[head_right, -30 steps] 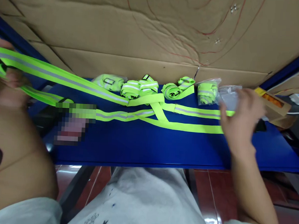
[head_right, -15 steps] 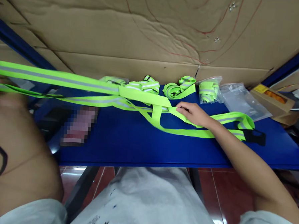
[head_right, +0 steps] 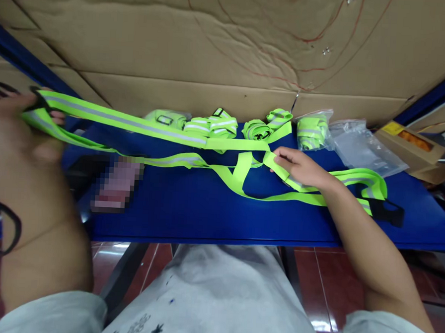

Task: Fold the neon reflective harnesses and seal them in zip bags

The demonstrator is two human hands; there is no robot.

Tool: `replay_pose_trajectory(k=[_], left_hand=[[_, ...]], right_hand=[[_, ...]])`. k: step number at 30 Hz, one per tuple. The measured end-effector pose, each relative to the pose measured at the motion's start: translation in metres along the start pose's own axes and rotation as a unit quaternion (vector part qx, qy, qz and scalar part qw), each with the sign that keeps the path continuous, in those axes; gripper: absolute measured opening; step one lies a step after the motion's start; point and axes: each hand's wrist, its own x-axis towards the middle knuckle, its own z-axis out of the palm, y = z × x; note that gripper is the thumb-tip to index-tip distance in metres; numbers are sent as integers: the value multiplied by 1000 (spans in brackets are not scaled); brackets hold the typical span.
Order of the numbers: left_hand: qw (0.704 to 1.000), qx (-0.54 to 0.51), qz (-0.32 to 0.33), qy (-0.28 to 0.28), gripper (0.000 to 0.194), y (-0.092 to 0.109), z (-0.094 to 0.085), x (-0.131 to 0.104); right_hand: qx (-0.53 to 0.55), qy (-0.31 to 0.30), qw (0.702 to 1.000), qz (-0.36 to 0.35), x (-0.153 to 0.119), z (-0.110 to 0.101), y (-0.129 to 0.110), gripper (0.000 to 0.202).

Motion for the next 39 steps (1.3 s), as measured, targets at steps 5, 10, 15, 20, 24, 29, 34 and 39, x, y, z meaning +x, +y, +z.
replay_pose_trajectory(k=[5, 10, 15, 20, 24, 29, 34, 39], left_hand=[[995, -20, 17, -93, 36, 6, 47, -45], [962, 10, 146, -230, 55, -12, 63, -73], [824, 294, 227, -428, 66, -18, 71, -108], [611, 542, 279, -505, 43, -16, 76, -127], [593, 618, 259, -447, 50, -11, 70, -117], [583, 668, 174, -429, 47, -4, 64, -106], [593, 696, 104, -391, 47, -4, 64, -101], [599, 715, 57, -357, 50, -6, 64, -95]], right_hand=[[38, 39, 997, 47, 1, 8, -8, 41], [-23, 100, 994, 39, 4, 13, -10, 48], [39, 57, 994, 82, 1, 14, -13, 43], [95, 22, 979, 177, -3, 6, -15, 29], [105, -25, 972, 211, -8, 0, -16, 25], [96, -82, 974, 190, -16, -12, -17, 39], [50, -233, 966, 99, -18, -24, -18, 56], [-93, -121, 987, 56, -18, -24, -8, 55]])
